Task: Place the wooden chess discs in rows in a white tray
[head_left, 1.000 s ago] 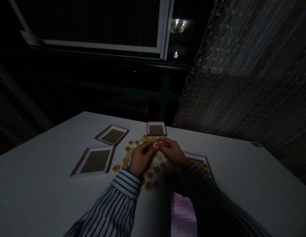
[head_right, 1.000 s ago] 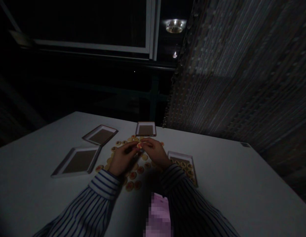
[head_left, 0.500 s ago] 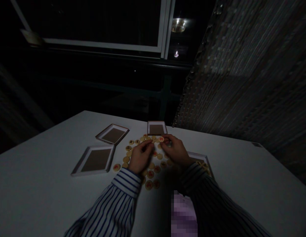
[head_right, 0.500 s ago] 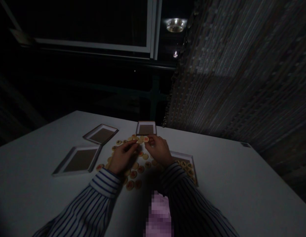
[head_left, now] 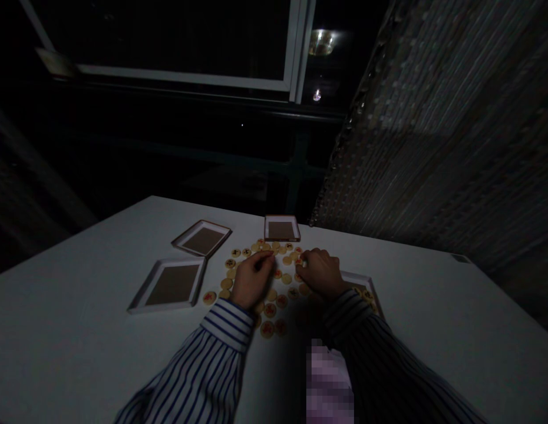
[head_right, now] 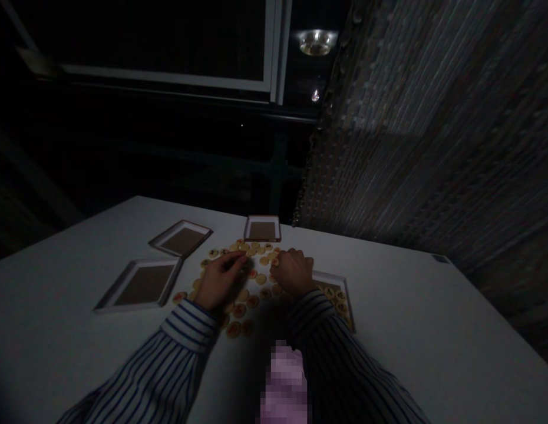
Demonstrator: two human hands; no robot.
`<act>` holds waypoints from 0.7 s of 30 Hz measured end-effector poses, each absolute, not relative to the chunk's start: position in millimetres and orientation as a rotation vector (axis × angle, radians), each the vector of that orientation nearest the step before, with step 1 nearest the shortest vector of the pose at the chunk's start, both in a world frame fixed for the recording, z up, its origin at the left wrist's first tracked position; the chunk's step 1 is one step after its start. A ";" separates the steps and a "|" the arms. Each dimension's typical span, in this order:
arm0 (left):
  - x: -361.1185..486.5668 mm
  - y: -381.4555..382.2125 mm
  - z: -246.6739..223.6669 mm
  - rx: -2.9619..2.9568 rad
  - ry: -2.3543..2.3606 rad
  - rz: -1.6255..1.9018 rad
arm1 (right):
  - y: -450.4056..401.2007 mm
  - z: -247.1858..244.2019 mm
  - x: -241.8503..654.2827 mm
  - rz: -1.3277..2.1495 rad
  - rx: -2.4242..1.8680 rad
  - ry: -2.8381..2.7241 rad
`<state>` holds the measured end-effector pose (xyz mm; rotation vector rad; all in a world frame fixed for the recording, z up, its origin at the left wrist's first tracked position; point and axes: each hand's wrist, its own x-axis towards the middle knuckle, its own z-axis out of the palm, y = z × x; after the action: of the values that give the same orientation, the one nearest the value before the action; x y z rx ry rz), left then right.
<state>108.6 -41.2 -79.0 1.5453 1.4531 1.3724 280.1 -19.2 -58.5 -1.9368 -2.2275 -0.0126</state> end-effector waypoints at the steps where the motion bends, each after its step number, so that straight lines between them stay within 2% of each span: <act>1: 108.2 -40.7 -80.0 1.550 1.458 1.374 | -19.3 -58.7 280.3 -0.010 -1.945 -2.233; 9: 103.8 -39.2 -84.9 1.684 1.581 1.348 | -18.4 -60.9 280.6 -0.011 -1.967 -2.244; 16: 103.7 -41.5 -84.2 1.989 1.707 1.289 | -22.2 -56.0 266.3 -0.128 -1.673 -2.322; 21: 102.4 -40.1 -86.7 2.011 1.737 1.267 | -22.2 -62.8 261.7 -0.186 -1.654 -2.402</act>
<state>102.4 -40.1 -86.7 2.0112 1.7369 1.2666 261.7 -22.2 -62.8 -1.6535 -2.4022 -0.1862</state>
